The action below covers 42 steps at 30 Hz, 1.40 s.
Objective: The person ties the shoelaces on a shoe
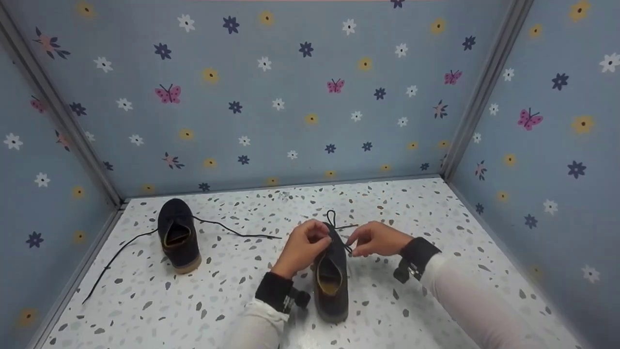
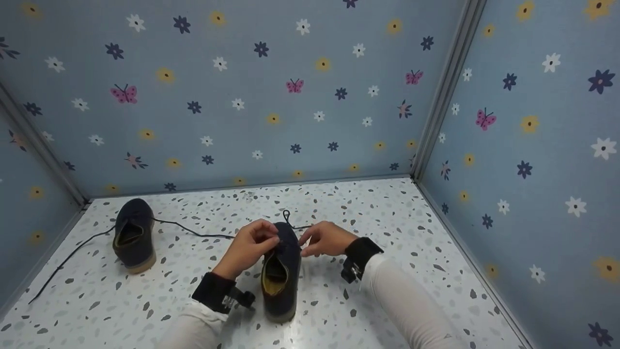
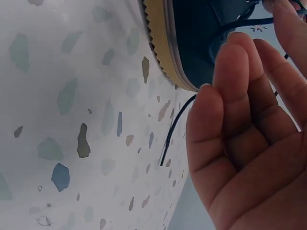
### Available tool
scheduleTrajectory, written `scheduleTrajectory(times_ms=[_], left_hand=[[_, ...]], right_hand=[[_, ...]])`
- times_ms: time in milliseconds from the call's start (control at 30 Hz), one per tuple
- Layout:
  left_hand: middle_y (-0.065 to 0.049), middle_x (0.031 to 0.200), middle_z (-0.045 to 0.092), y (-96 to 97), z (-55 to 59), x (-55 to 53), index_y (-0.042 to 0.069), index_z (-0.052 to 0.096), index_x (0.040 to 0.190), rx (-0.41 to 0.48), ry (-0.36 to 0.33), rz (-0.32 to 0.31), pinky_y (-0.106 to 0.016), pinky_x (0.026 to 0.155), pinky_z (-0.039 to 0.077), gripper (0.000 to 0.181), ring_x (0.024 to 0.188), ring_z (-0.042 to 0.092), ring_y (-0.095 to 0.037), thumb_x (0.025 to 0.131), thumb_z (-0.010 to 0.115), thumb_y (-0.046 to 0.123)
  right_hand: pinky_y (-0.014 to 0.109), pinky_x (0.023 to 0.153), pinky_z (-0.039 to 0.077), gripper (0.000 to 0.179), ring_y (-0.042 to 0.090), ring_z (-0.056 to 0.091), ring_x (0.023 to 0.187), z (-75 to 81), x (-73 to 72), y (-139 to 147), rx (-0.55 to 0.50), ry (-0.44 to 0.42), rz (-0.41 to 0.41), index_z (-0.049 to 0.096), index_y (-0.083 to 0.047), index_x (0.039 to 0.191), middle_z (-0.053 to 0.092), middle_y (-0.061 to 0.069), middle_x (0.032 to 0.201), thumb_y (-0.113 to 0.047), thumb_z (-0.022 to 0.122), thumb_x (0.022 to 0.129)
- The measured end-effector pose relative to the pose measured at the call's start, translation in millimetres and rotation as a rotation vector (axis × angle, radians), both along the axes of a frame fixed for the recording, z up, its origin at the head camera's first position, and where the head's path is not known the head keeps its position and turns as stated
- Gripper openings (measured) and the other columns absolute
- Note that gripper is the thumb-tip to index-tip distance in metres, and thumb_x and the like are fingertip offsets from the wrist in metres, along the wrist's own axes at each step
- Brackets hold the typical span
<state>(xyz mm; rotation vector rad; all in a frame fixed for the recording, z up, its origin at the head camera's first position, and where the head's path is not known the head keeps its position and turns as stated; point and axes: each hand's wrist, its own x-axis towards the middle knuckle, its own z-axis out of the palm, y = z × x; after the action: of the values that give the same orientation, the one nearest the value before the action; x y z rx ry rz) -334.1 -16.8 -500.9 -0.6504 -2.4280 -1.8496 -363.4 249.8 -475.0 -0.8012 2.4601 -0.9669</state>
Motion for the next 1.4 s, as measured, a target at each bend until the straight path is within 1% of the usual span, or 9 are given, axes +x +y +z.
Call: scheduleTrajectory(times_ms=[200, 367, 467, 567, 633, 800, 1000, 1233, 1400], left_hand=[[-0.003, 0.099, 0.078, 0.4, 2.1, 0.7, 0.012, 0.07, 0.112, 0.007, -0.006, -0.01, -0.032, 0.087, 0.055, 0.017, 0.091, 0.07, -0.013, 0.095, 0.074, 0.016], [-0.004, 0.1, 0.078, 1.1, 3.0, 0.6, 0.011, 0.074, 0.115, -0.003, -0.001, -0.02, -0.031, 0.086, 0.055, 0.02, 0.089, 0.07, -0.013, 0.095, 0.074, 0.016], [-0.006, 0.101, 0.078, 1.6, 3.1, 0.5, 0.01, 0.076, 0.116, -0.009, 0.011, -0.019, -0.03, 0.085, 0.055, 0.022, 0.088, 0.069, -0.013, 0.095, 0.075, 0.015], [-0.007, 0.1, 0.077, 2.2, 3.2, 0.3, 0.01, 0.076, 0.118, -0.009, 0.02, -0.014, -0.028, 0.083, 0.054, 0.024, 0.086, 0.068, -0.013, 0.094, 0.075, 0.014], [-0.008, 0.101, 0.078, 2.3, 3.1, 0.5, 0.009, 0.076, 0.119, -0.002, 0.023, -0.017, -0.028, 0.082, 0.054, 0.024, 0.085, 0.067, -0.013, 0.095, 0.075, 0.013], [-0.01, 0.103, 0.078, 1.7, 3.0, 0.9, 0.01, 0.077, 0.119, -0.003, 0.023, -0.029, -0.027, 0.079, 0.054, 0.023, 0.084, 0.067, -0.013, 0.096, 0.073, 0.013], [-0.009, 0.109, 0.08, 1.9, 1.4, -0.7, 0.012, 0.079, 0.117, -0.014, 0.031, -0.016, -0.029, 0.083, 0.056, 0.022, 0.089, 0.069, -0.013, 0.096, 0.073, 0.014], [-0.007, 0.111, 0.08, 0.6, 2.4, 0.4, 0.012, 0.079, 0.117, -0.021, 0.025, -0.01, -0.029, 0.086, 0.056, 0.022, 0.092, 0.07, -0.013, 0.096, 0.072, 0.014], [-0.007, 0.106, 0.08, -1.5, 4.0, 0.9, 0.013, 0.081, 0.11, -0.029, 0.019, 0.004, -0.03, 0.084, 0.056, 0.018, 0.088, 0.068, -0.012, 0.095, 0.073, 0.014]], right_hand=[[0.021, 0.059, 0.049, 0.024, 0.004, 0.062, 0.065, -7.2, 3.9, -7, 0.015, 0.01, 0.031, 0.079, -0.011, 0.114, 0.076, 0.007, 0.079, -0.018, 0.081, 0.091], [0.021, 0.055, 0.046, 0.006, 0.004, 0.058, 0.061, -9.6, 5.2, -10, 0.051, 0.009, -0.015, 0.08, -0.013, 0.098, 0.069, -0.005, 0.073, -0.016, 0.079, 0.092], [0.022, 0.054, 0.046, 0.004, 0.004, 0.057, 0.06, -8.2, 4.8, -10, 0.075, 0.026, -0.026, 0.079, -0.012, 0.092, 0.069, -0.002, 0.073, -0.016, 0.078, 0.093], [0.023, 0.055, 0.049, 0.006, 0.006, 0.059, 0.062, -5.0, 4.5, -8, 0.094, 0.053, -0.028, 0.08, -0.01, 0.094, 0.073, 0.005, 0.078, -0.014, 0.076, 0.094], [0.024, 0.058, 0.05, 0.008, 0.006, 0.06, 0.064, -2.4, 3.8, -7, 0.106, 0.085, -0.025, 0.08, -0.008, 0.096, 0.075, 0.007, 0.08, -0.014, 0.075, 0.095], [0.025, 0.065, 0.052, 0.011, 0.005, 0.062, 0.069, 5.3, 2.0, -2, 0.123, 0.152, -0.026, 0.08, -0.004, 0.098, 0.076, 0.004, 0.082, -0.011, 0.072, 0.095], [0.027, 0.067, 0.052, 0.009, 0.006, 0.061, 0.069, 16.5, 0.2, 3, 0.145, 0.216, -0.064, 0.08, -0.008, 0.094, 0.073, -0.001, 0.079, -0.011, 0.072, 0.096], [0.03, 0.07, 0.053, 0.01, 0.007, 0.062, 0.072, 25.8, 0.4, 7, 0.151, 0.235, -0.095, 0.08, -0.008, 0.097, 0.075, 0.0, 0.083, -0.013, 0.071, 0.096], [0.03, 0.071, 0.055, 0.01, 0.007, 0.065, 0.072, 33.3, 2.2, 9, 0.13, 0.246, -0.095, 0.08, -0.011, 0.095, 0.076, -0.001, 0.082, -0.014, 0.07, 0.097]])
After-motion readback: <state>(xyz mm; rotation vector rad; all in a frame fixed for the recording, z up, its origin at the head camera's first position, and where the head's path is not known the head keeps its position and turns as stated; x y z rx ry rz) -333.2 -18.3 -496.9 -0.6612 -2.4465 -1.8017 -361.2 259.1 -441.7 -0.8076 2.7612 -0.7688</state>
